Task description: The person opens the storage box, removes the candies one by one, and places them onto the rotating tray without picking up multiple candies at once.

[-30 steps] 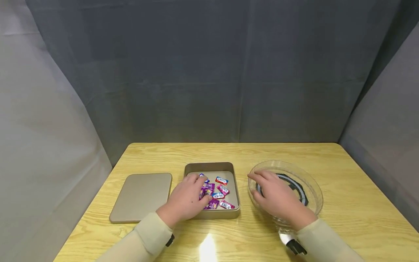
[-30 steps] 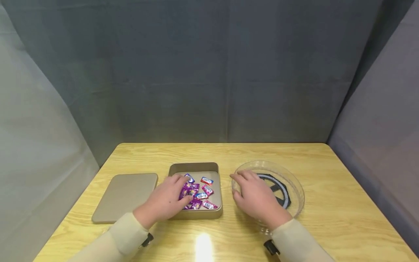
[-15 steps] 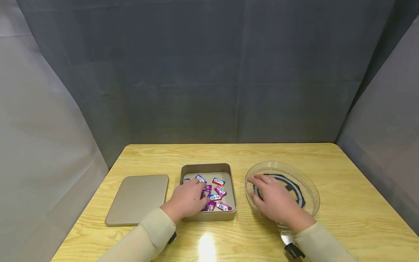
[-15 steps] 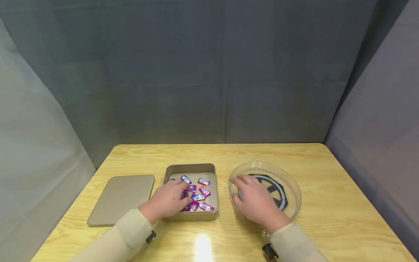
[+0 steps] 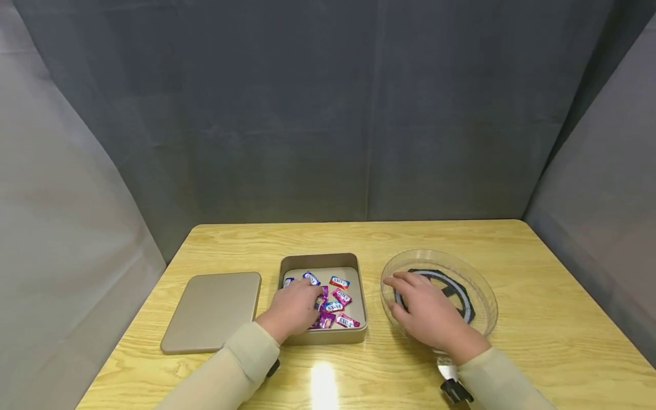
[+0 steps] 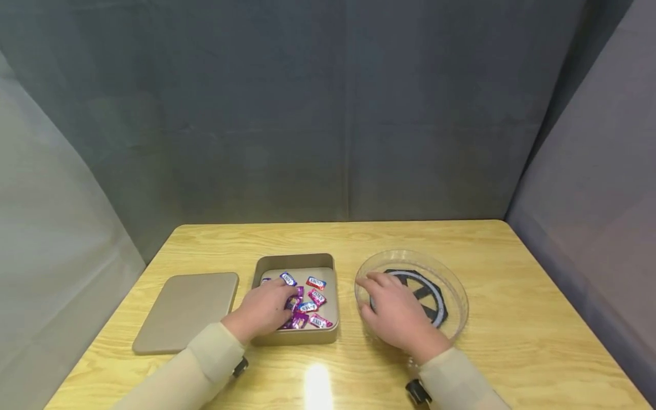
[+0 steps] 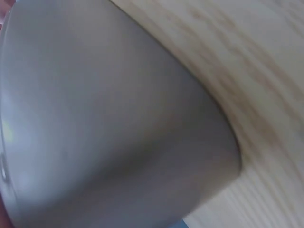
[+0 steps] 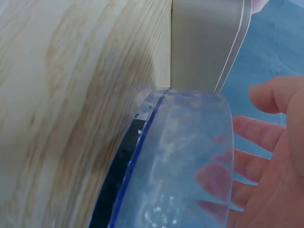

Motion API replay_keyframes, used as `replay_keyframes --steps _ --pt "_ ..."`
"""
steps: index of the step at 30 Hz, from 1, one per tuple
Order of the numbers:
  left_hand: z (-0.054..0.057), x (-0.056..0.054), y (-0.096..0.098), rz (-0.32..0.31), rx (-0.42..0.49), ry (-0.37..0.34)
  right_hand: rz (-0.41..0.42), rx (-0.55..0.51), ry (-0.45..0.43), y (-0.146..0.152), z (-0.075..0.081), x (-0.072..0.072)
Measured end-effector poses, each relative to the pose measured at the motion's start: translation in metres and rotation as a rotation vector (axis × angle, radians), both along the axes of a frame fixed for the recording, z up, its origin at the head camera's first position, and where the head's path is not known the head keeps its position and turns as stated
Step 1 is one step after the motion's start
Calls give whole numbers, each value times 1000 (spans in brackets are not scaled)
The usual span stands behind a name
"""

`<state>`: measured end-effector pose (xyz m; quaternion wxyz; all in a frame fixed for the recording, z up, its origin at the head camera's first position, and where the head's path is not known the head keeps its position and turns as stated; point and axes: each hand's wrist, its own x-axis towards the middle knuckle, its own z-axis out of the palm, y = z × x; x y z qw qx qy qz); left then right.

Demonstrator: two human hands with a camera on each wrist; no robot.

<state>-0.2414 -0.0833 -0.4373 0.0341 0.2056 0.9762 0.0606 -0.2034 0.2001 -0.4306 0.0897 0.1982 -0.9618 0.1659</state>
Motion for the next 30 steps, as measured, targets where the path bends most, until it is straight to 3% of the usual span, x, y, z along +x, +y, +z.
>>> replay_keyframes --steps 11,17,25,30 --pt "-3 -4 7 25 21 -14 1 -28 -14 -4 1 -3" --pt "-2 -4 5 1 72 23 1 -26 -11 -5 -2 -4" --pt "8 12 10 10 213 75 31 -19 24 -9 -1 -7" --pt "21 21 21 -26 255 120 62 -20 50 -15 5 -7"
